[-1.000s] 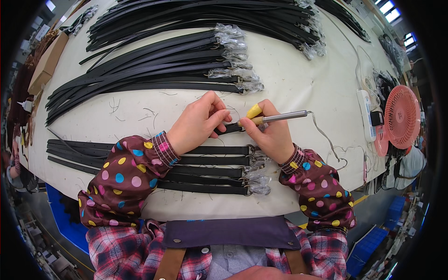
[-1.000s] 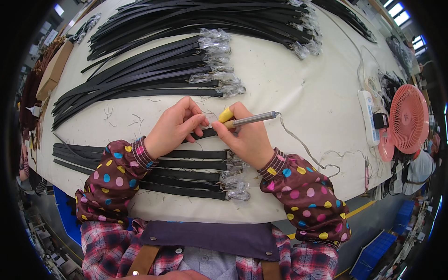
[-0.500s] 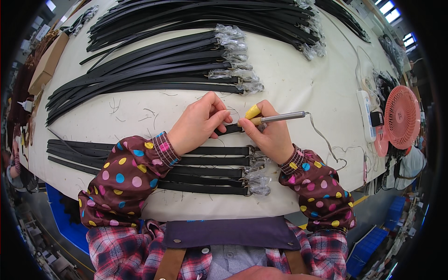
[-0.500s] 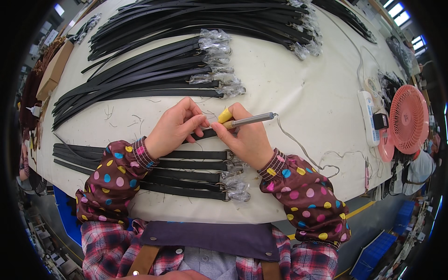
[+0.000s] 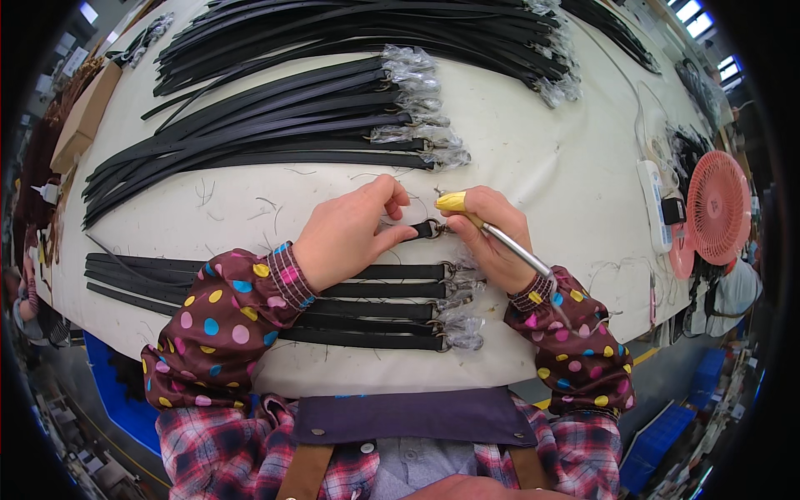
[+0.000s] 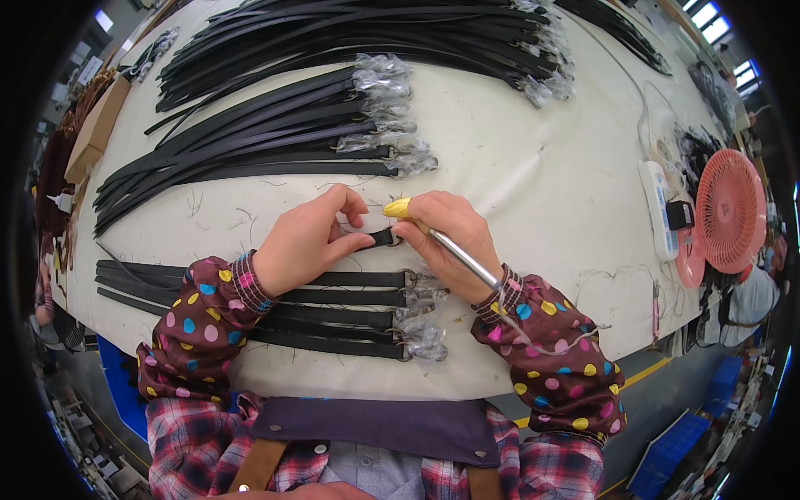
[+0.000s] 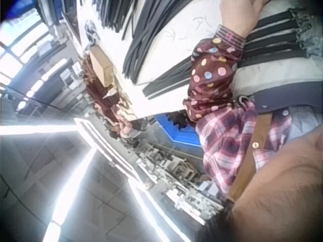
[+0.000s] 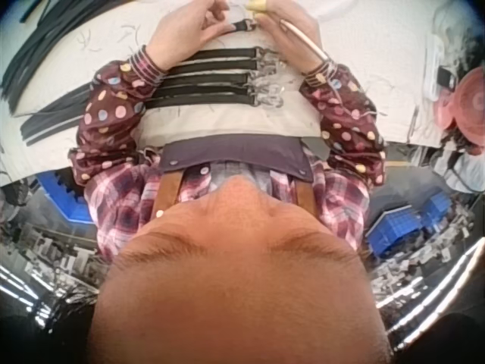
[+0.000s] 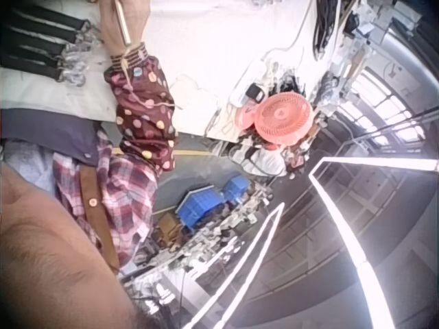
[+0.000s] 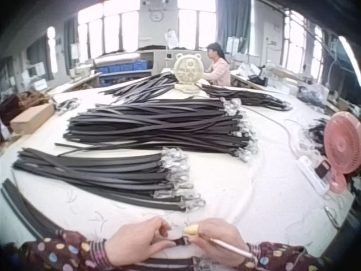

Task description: The person uses a handheld sewing tool to stitch black straps laid out on a table. They repeatedly pick up straps, sew along the edges, and place them back down. The workspace contains many similar straps and a small fan.

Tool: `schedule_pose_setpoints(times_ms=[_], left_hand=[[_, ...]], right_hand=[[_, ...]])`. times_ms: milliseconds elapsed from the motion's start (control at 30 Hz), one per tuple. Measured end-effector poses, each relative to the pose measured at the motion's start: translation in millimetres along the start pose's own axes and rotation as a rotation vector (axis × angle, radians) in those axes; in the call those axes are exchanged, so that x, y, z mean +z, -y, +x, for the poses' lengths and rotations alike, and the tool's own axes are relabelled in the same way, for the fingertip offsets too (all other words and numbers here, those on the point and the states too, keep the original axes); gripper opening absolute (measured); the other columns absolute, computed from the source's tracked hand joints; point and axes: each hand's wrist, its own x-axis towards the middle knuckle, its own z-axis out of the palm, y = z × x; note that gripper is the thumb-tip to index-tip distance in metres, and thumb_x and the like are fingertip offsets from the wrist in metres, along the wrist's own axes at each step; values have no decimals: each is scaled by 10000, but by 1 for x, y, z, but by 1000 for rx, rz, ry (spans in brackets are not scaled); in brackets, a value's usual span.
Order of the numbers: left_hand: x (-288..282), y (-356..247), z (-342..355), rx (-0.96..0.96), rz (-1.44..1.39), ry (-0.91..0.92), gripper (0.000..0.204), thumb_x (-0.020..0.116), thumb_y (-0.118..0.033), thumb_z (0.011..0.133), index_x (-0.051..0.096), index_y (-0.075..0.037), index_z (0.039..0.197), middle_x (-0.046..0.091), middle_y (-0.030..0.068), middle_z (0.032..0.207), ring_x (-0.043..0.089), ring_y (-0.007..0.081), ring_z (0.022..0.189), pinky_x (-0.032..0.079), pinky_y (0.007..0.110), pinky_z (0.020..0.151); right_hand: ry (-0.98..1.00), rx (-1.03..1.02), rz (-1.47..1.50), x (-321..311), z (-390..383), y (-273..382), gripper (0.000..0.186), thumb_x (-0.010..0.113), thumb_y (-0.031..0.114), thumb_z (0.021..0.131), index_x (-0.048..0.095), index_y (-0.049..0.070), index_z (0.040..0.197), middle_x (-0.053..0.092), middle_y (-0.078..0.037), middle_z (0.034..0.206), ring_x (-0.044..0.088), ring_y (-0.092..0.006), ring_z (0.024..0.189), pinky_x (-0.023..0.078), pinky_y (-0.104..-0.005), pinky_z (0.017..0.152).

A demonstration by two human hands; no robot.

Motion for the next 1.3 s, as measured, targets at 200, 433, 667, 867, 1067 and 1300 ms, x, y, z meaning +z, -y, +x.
schedule_pose_setpoints(times_ms=[200,433,667,867,1067,1300], left_hand=[[8,-2,1,70,163,-13,284,786,-267,784,607,-93,919,639,37,856,631,206,741,500,315,661],[-8,4,13,-80,221,-54,194,726,-258,838,626,-102,898,612,55,812,611,235,719,494,345,639],[-14,4,2,233,335,-185,180,733,-192,820,618,-99,923,593,53,898,603,267,842,505,352,691],[-5,1,4,194,302,-75,208,751,-182,801,613,-83,921,593,63,882,611,257,809,506,346,674],[5,1,-6,199,210,3,232,762,-146,792,605,-73,947,590,52,875,600,196,685,497,308,617],[1,-3,1,145,55,89,324,769,-101,779,580,-85,1042,579,35,852,582,157,644,489,292,601]], right_hand=[[152,-51,-118,-8,-4,-7,231,745,38,770,645,57,977,612,-88,851,580,-274,811,479,-345,719],[162,-46,-108,-6,-2,-6,247,755,-15,735,632,46,940,593,-96,835,570,-259,805,469,-328,705],[115,25,-75,-3,-3,-5,240,749,-6,755,626,21,959,606,-118,848,590,-279,782,482,-338,694],[76,40,-76,-2,-3,-6,237,743,-3,763,607,21,955,607,-114,859,589,-282,776,484,-341,689],[141,-185,-202,-13,1,-7,224,743,0,759,606,49,929,602,-89,845,579,-272,809,469,-359,749],[71,9,17,-17,-6,-2,260,702,78,856,637,28,1103,634,-101,902,598,-247,846,471,-331,790]])
